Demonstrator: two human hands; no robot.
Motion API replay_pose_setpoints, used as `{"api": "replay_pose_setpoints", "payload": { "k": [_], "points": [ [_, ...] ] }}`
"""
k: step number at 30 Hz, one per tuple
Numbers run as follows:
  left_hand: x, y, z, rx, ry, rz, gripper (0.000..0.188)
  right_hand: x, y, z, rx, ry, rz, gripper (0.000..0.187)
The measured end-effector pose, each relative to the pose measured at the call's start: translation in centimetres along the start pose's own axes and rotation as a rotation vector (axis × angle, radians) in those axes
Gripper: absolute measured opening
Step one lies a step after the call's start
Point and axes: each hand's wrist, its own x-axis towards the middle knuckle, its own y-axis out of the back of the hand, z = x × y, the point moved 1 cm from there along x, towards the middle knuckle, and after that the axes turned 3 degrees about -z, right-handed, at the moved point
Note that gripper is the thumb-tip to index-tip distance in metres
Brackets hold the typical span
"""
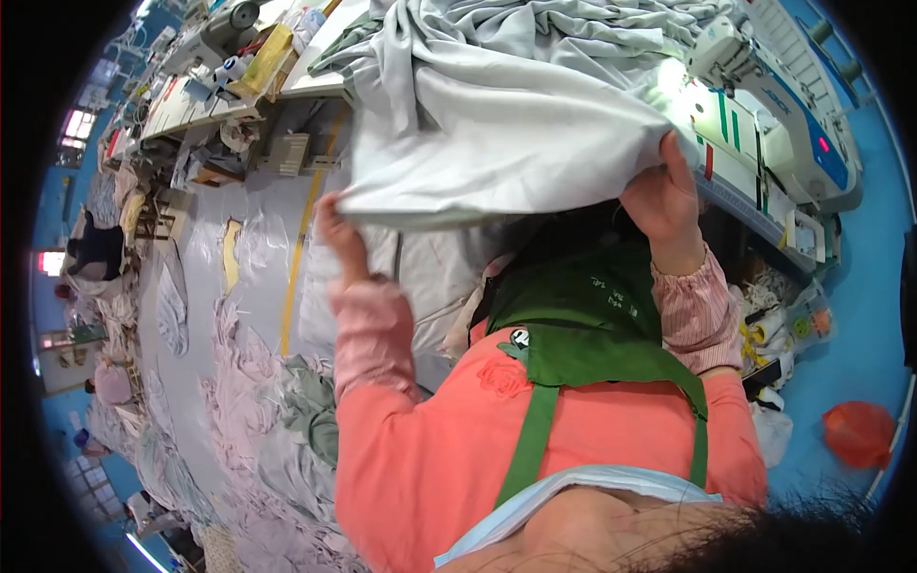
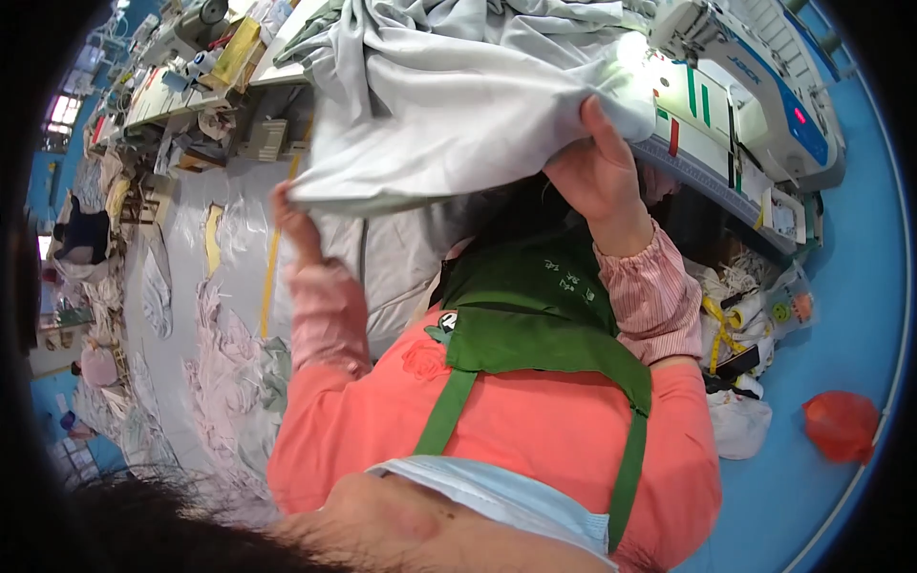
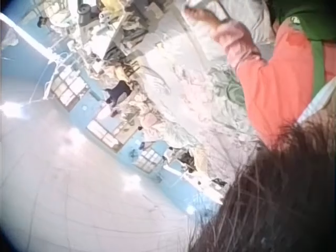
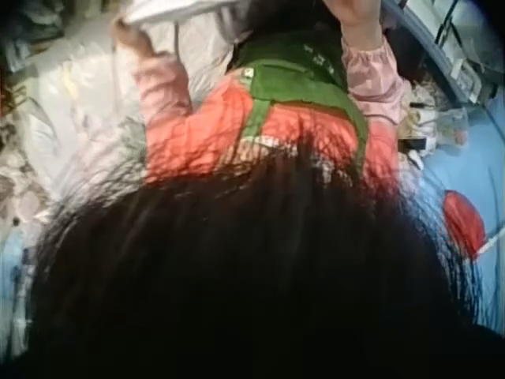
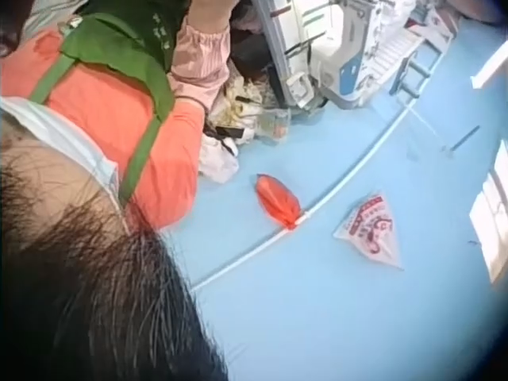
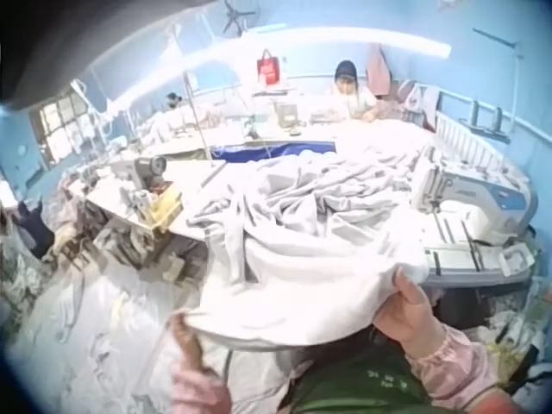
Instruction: Using an industrial sewing machine to stitch fabric pieces together.
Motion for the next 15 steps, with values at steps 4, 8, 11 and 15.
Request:
{"api": "replay_pose_setpoints", "payload": {
  "k": [4,8,11,15],
  "points": [
    [4.2,10.2,19.6,-0.353,0.366,0.328,0.035,-3.6,1.9,3.2,-0.012,-0.158,0.107,0.041],
    [0.4,1.3,33.9,0.743,-0.381,0.551,0.038,-5.3,0.0,6.3,0.018,-0.307,0.094,0.051],
    [-2.4,4.0,36.8,0.693,-0.529,0.405,0.031,-6.8,-2.7,6.3,-0.125,-0.376,0.132,0.039],
    [-3.0,8.4,37.2,0.622,-0.683,0.237,0.022,-7.1,-5.0,2.3,-1.531,0.371,-0.125,0.015]
  ]
}}
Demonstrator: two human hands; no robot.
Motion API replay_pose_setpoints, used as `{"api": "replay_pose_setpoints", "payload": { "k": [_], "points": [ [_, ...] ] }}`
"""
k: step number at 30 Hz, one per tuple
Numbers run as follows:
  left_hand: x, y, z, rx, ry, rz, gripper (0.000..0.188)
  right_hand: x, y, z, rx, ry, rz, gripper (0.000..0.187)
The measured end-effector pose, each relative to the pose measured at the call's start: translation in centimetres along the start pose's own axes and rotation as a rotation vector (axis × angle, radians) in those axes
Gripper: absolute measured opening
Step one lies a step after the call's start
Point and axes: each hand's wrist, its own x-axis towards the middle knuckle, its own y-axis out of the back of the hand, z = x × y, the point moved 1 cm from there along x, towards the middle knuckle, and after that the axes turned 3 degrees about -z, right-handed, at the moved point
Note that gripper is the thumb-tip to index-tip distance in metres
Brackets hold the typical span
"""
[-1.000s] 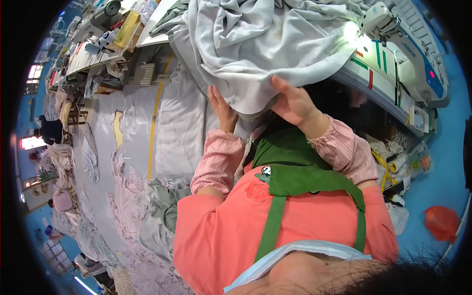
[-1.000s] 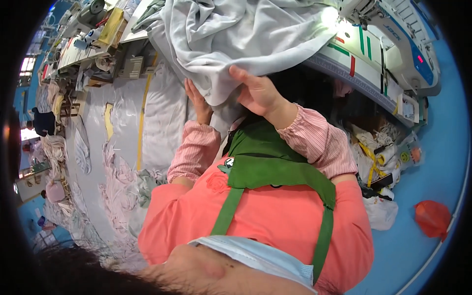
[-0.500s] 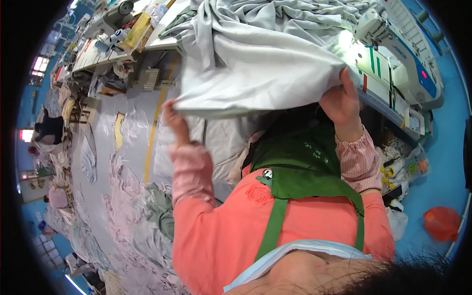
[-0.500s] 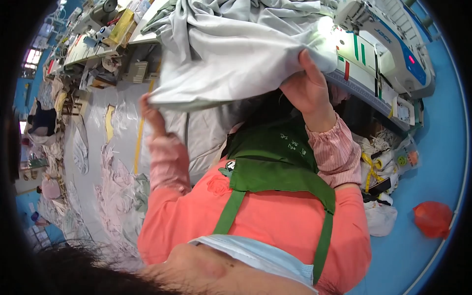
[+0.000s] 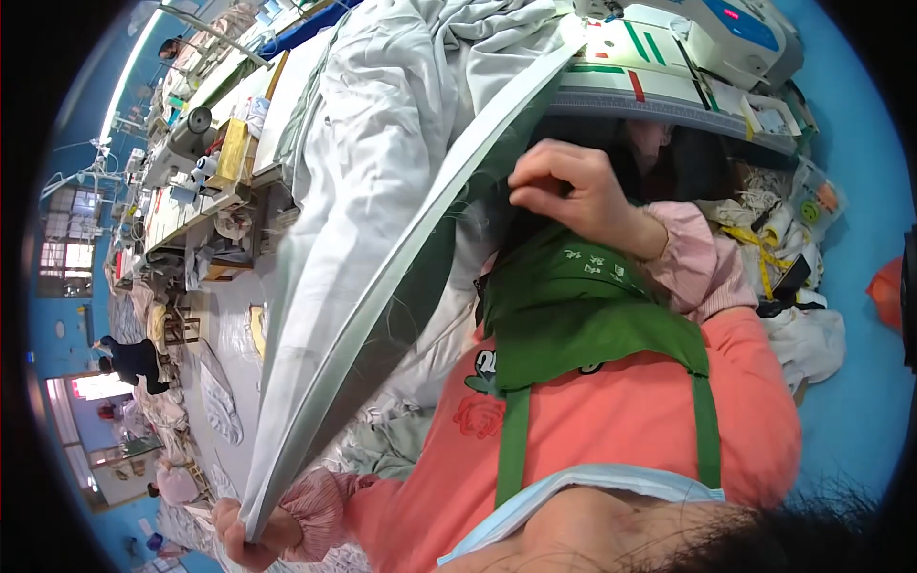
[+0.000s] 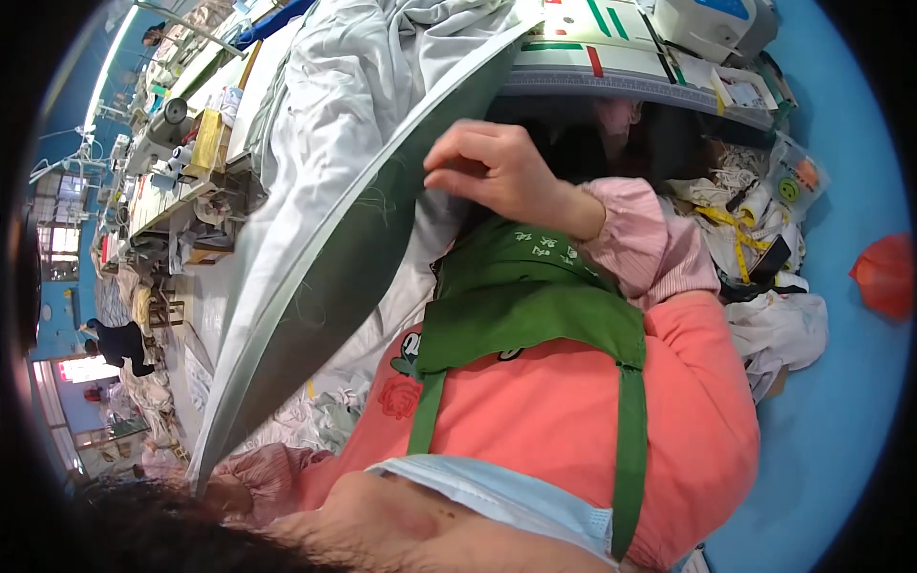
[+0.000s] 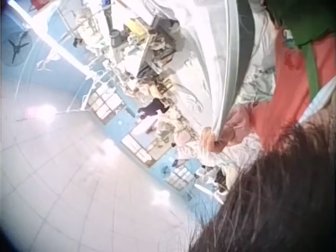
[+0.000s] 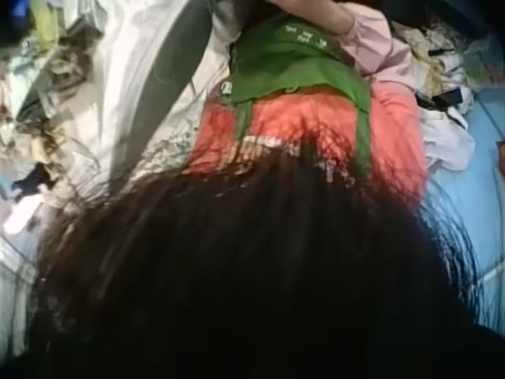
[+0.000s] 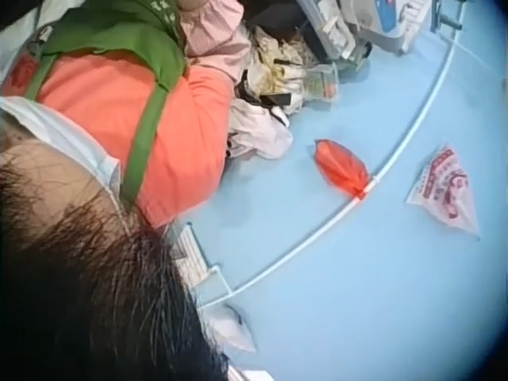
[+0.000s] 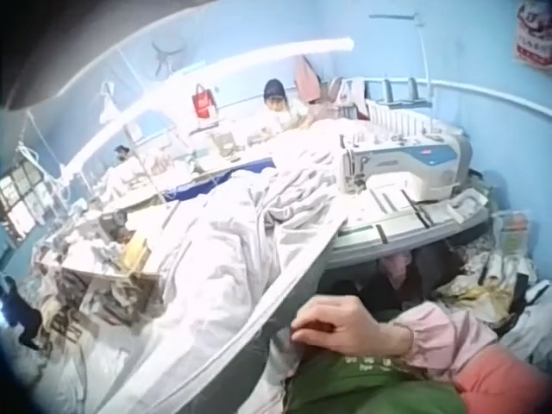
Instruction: Using an industrial sewing machine to stitch fabric pieces together.
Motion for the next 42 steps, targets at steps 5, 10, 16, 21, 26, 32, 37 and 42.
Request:
{"api": "replay_pose_setpoints", "payload": {
  "k": [5,10,16,21,26,32,37,42],
  "points": [
    [0.3,5.1,-5.6,-0.137,-0.197,-0.094,0.011,3.0,-0.2,-0.7,-0.660,0.546,0.014,0.023],
    [-1.0,7.4,-7.1,-0.176,-0.244,-0.118,0.011,3.9,-0.6,-1.4,-0.634,0.537,0.018,0.022],
    [-0.6,6.9,-6.7,-0.217,-0.338,-0.183,0.017,5.8,-0.7,-2.1,-0.503,0.522,-0.198,0.017],
    [-0.6,7.0,-7.2,-0.262,-0.417,-0.119,0.019,7.5,0.1,-1.7,-0.323,0.455,-0.484,0.011],
    [-0.7,7.3,-8.4,-0.326,-0.506,-0.060,0.023,8.2,0.7,-1.9,-0.250,0.427,-0.572,0.010],
    [-1.6,-0.8,-2.4,-0.385,-0.212,-0.144,0.025,4.3,3.4,-4.8,-0.405,0.473,-0.316,0.013],
    [0.7,-8.3,-5.8,-0.419,0.072,-0.288,0.028,-8.5,5.2,-5.6,-0.640,0.250,-0.156,0.014],
    [-3.3,-30.0,-3.0,-1.043,0.364,-1.549,0.052,-18.8,2.8,2.3,-0.173,-0.486,0.037,0.012]
  ]
}}
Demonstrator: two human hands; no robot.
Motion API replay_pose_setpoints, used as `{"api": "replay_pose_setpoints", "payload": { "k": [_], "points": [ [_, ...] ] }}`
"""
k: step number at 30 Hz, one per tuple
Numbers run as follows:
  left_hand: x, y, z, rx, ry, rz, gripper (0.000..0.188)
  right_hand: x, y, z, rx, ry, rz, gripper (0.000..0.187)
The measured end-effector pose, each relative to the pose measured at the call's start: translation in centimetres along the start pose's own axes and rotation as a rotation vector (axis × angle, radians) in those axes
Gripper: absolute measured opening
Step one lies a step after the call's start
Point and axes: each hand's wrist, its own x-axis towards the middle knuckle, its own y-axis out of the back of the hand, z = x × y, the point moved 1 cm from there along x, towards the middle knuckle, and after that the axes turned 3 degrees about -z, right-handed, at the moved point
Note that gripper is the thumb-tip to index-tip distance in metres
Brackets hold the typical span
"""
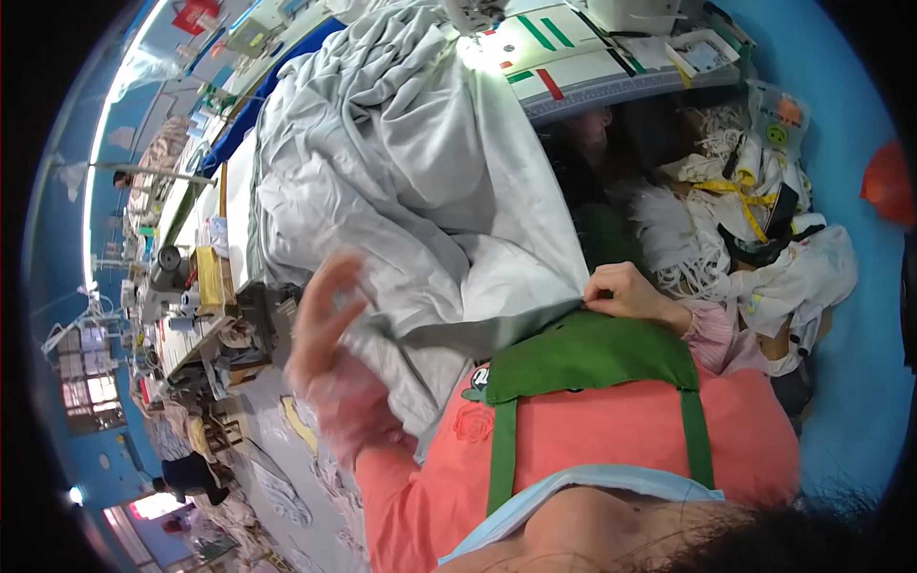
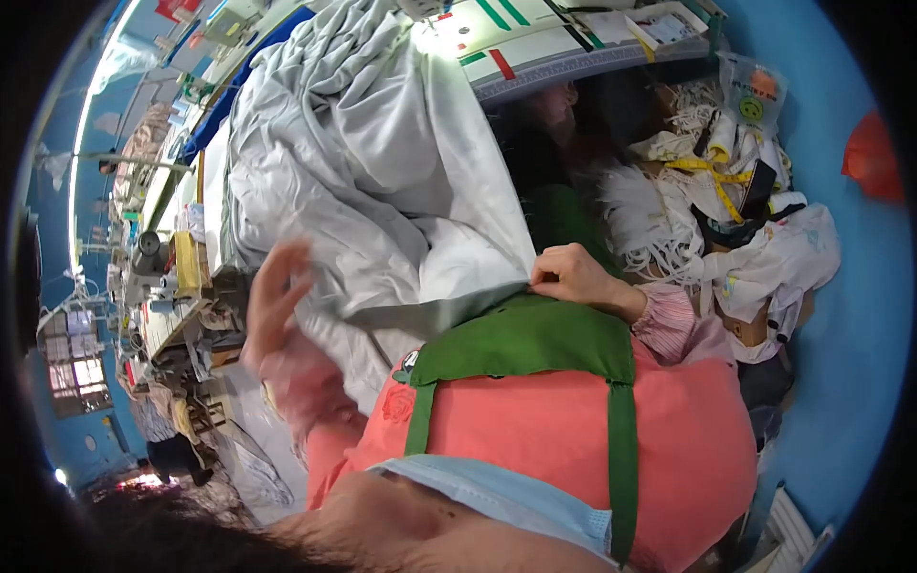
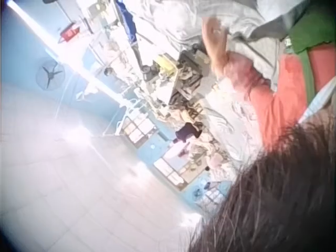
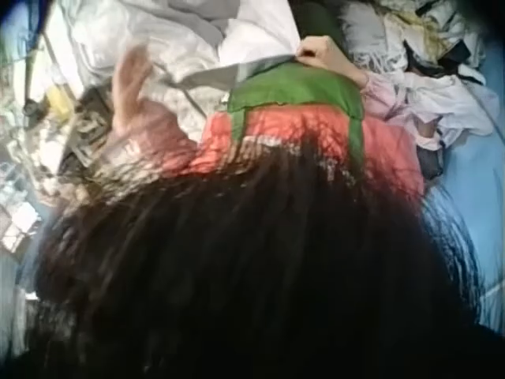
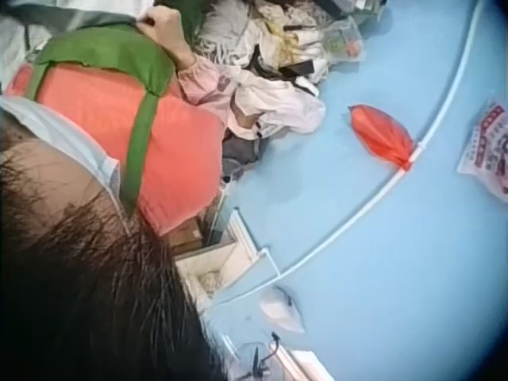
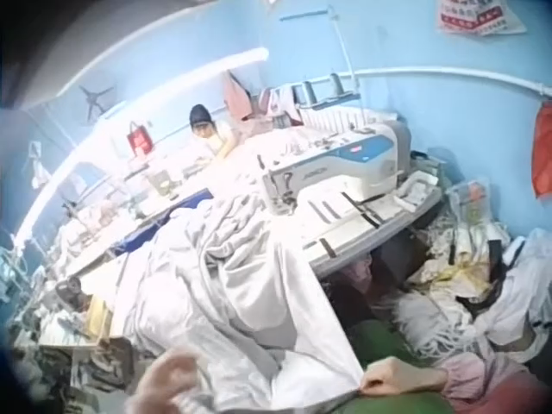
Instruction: Using an industrial sewing machine to stitch fabric pieces together.
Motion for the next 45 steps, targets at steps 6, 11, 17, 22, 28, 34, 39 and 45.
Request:
{"api": "replay_pose_setpoints", "payload": {
  "k": [6,11,17,22,28,34,39,45],
  "points": [
    [22.9,-12.1,-5.6,0.647,-0.532,0.069,0.048,0.8,-0.2,1.7,0.307,-0.272,-0.070,0.012],
    [28.4,-11.1,-9.8,0.966,-0.180,0.313,0.062,2.2,0.8,3.5,0.379,-0.316,-0.038,0.013],
    [32.5,-7.5,-11.2,1.007,-0.216,0.254,0.068,5.3,2.1,6.0,0.340,-0.263,-0.017,0.014],
    [35.9,-4.9,-11.4,0.767,-0.121,0.086,0.070,7.4,2.7,7.2,0.250,-0.258,0.048,0.013],
    [40.4,-2.0,-13.2,0.801,-0.286,0.079,0.069,9.8,3.7,8.4,0.101,-0.146,0.143,0.016],
    [40.9,-2.7,-10.8,0.908,0.001,0.110,0.057,12.6,4.8,9.4,0.046,-0.100,0.188,0.017],
    [33.9,-6.5,-13.6,1.282,0.186,0.290,0.068,14.9,5.4,9.5,0.005,-0.040,0.263,0.017],
    [38.5,-2.6,-14.2,0.956,0.282,0.167,0.069,17.2,6.6,10.4,-0.019,-0.073,0.286,0.018]
  ]
}}
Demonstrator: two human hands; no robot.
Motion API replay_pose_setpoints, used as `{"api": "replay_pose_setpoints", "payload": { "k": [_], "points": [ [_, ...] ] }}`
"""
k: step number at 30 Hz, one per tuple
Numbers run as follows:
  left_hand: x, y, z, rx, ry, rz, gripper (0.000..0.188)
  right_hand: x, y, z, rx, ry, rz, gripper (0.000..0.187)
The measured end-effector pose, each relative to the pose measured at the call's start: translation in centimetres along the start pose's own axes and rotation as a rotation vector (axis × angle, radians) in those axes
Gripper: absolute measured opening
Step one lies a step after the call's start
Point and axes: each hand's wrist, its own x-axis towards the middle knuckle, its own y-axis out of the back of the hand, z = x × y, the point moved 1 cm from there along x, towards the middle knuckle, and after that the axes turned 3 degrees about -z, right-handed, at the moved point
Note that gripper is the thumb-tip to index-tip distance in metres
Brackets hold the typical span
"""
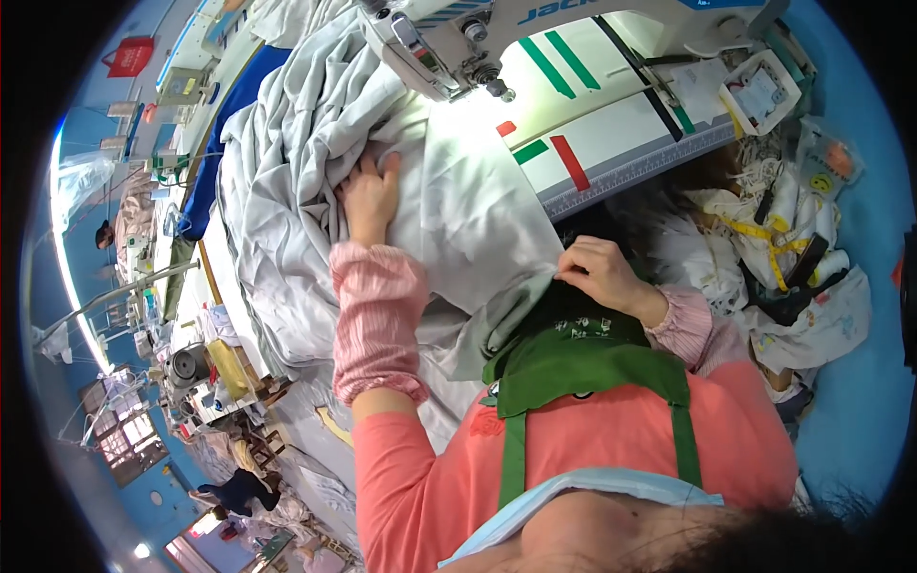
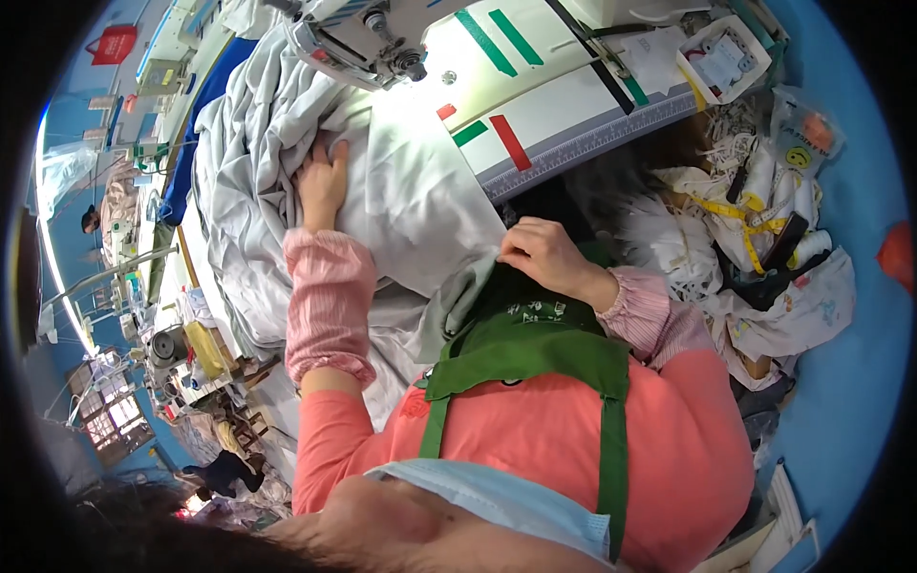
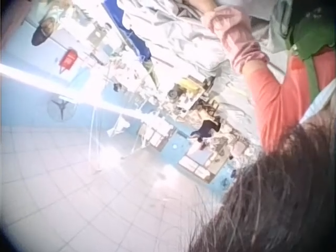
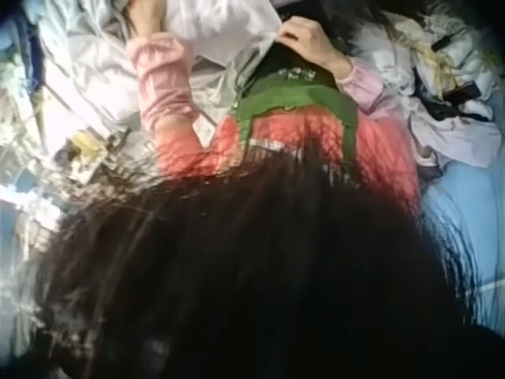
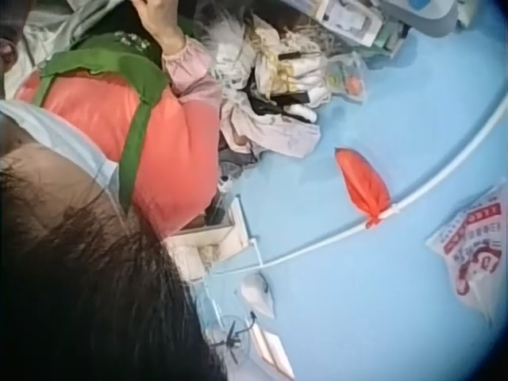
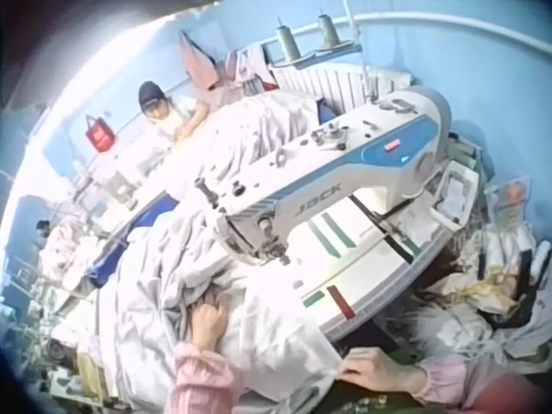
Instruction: Using an industrial sewing machine to stitch fabric pieces together.
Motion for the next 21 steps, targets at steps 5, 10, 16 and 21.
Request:
{"api": "replay_pose_setpoints", "payload": {
  "k": [5,10,16,21],
  "points": [
    [4.6,0.4,-1.5,-0.074,-0.132,0.081,0.067,2.3,0.2,-0.1,-0.026,0.045,0.032,0.019],
    [8.5,0.7,-1.5,-0.134,-0.204,0.094,0.066,4.8,0.9,0.0,-0.076,0.084,0.052,0.020],
    [13.3,0.3,-4.3,-0.123,-0.188,0.010,0.076,8.6,2.0,-0.2,-0.167,0.130,0.034,0.020],
    [16.7,-0.1,-4.8,-0.100,-0.213,0.009,0.079,11.7,2.9,0.1,-0.162,0.077,-0.013,0.017]
  ]
}}
